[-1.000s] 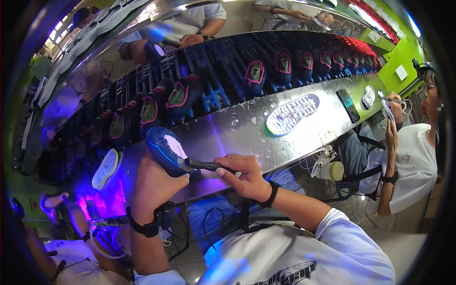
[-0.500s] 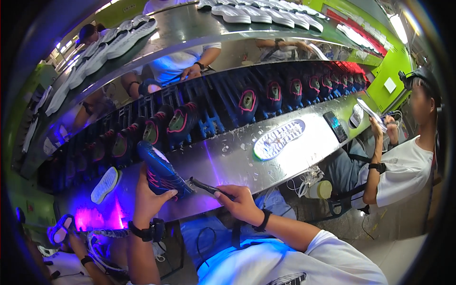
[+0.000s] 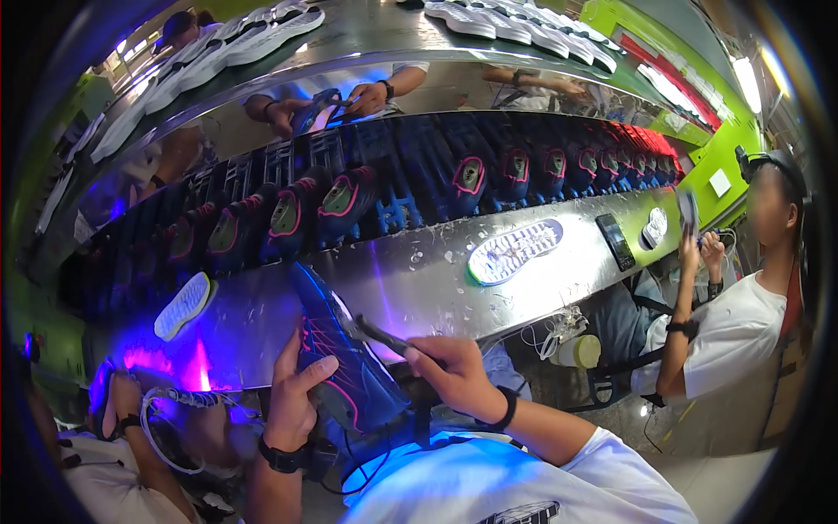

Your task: Applying glue or adhesive primer to the edges of shoe soles using a manual brush at a factory workstation.

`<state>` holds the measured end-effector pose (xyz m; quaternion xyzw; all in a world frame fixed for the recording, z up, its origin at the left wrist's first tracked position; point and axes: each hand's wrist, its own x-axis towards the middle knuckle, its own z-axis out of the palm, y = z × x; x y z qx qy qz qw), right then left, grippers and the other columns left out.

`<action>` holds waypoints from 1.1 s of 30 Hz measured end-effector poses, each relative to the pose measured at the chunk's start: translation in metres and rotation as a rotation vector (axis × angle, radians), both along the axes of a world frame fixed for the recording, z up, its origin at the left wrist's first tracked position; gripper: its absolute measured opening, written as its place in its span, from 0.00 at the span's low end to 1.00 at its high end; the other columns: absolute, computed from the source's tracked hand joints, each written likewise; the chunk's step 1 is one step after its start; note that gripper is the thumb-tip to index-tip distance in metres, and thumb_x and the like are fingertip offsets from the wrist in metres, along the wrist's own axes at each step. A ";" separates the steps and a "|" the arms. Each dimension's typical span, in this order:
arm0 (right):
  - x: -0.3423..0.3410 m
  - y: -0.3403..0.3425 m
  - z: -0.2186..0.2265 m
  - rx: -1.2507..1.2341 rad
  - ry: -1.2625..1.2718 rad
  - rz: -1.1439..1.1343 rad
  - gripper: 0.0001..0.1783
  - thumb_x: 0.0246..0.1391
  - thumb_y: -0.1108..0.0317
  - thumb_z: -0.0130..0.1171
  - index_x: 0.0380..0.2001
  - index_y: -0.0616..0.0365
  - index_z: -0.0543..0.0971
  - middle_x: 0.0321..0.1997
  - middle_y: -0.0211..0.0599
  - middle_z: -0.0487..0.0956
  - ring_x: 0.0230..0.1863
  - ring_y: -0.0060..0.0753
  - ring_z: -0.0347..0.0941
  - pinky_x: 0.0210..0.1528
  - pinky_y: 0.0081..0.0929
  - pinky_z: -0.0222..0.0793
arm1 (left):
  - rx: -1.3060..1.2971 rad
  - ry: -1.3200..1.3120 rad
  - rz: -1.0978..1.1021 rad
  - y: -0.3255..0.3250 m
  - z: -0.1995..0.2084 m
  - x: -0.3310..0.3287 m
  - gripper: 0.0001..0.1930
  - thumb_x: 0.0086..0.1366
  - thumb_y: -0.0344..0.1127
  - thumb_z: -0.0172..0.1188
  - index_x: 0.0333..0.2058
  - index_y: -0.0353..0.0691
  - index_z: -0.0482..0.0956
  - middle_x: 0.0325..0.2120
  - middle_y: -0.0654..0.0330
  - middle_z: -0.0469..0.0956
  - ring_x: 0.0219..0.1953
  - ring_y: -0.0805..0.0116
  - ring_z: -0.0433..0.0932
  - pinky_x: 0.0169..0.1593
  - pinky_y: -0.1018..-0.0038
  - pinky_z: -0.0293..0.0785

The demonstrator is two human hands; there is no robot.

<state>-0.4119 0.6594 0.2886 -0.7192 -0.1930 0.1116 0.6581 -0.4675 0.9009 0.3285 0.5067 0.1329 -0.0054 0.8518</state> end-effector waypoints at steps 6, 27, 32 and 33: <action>-0.015 -0.029 0.016 -0.069 -0.232 -0.055 0.11 0.65 0.69 0.67 0.44 0.67 0.87 0.27 0.46 0.83 0.25 0.31 0.78 0.29 0.30 0.70 | 0.092 -0.035 -0.067 0.005 0.006 -0.009 0.45 0.58 0.22 0.70 0.74 0.34 0.63 0.59 0.57 0.79 0.60 0.65 0.78 0.67 0.68 0.72; -0.005 -0.030 0.052 -0.241 -0.401 -0.029 0.11 0.61 0.70 0.68 0.44 0.65 0.86 0.26 0.45 0.79 0.21 0.44 0.76 0.25 0.36 0.69 | 0.188 -0.037 -0.202 0.004 0.026 -0.015 0.51 0.55 0.26 0.74 0.76 0.30 0.58 0.63 0.56 0.76 0.64 0.65 0.75 0.71 0.68 0.66; -0.008 -0.036 0.050 -0.192 -0.376 0.075 0.13 0.61 0.72 0.68 0.45 0.70 0.86 0.26 0.48 0.80 0.24 0.45 0.78 0.29 0.36 0.72 | 0.137 0.000 -0.148 0.012 0.023 -0.014 0.47 0.55 0.25 0.72 0.74 0.31 0.62 0.60 0.56 0.79 0.61 0.65 0.78 0.69 0.69 0.69; -0.009 -0.038 0.052 -0.199 -0.341 0.110 0.14 0.61 0.70 0.68 0.46 0.69 0.86 0.27 0.49 0.81 0.26 0.49 0.79 0.30 0.38 0.74 | 0.132 0.012 -0.137 0.014 0.024 -0.014 0.46 0.55 0.25 0.71 0.74 0.31 0.64 0.59 0.56 0.79 0.60 0.65 0.78 0.68 0.69 0.70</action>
